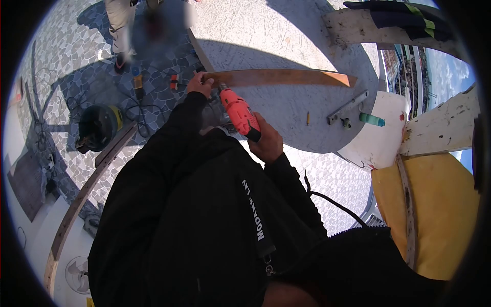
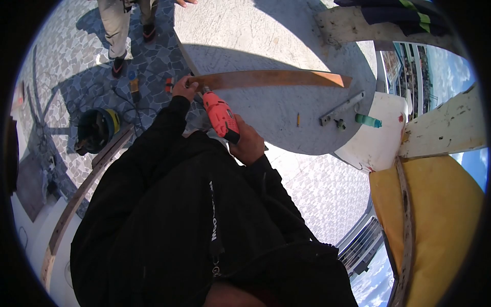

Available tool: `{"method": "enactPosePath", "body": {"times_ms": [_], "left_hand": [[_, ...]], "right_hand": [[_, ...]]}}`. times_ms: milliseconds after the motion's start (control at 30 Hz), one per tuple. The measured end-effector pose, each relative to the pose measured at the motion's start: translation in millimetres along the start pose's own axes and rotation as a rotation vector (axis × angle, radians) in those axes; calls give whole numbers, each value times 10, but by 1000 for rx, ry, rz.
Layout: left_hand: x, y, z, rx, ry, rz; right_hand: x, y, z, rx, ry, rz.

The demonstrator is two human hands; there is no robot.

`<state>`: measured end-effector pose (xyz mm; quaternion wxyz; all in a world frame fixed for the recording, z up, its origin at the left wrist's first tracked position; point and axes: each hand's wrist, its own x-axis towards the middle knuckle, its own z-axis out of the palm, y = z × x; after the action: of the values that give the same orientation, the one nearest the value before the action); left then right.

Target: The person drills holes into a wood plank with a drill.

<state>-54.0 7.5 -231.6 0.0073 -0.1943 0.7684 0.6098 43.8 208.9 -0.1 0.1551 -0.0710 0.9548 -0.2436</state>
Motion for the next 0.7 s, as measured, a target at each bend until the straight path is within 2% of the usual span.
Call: {"method": "enactPosePath", "body": {"times_ms": [100, 267, 400, 700], "left_hand": [[-23, 50, -22, 4, 1, -5], [-5, -27, 53, -1, 55, 5], [-30, 71, 15, -76, 5, -54], [-41, 37, 32, -75, 34, -32]], "right_hand": [[-3, -6, 17, 28, 7, -10], [-24, -31, 86, -103, -41, -53], [-14, -181, 8, -131, -46, -85], [49, -393, -191, -173, -78, -30]]}}
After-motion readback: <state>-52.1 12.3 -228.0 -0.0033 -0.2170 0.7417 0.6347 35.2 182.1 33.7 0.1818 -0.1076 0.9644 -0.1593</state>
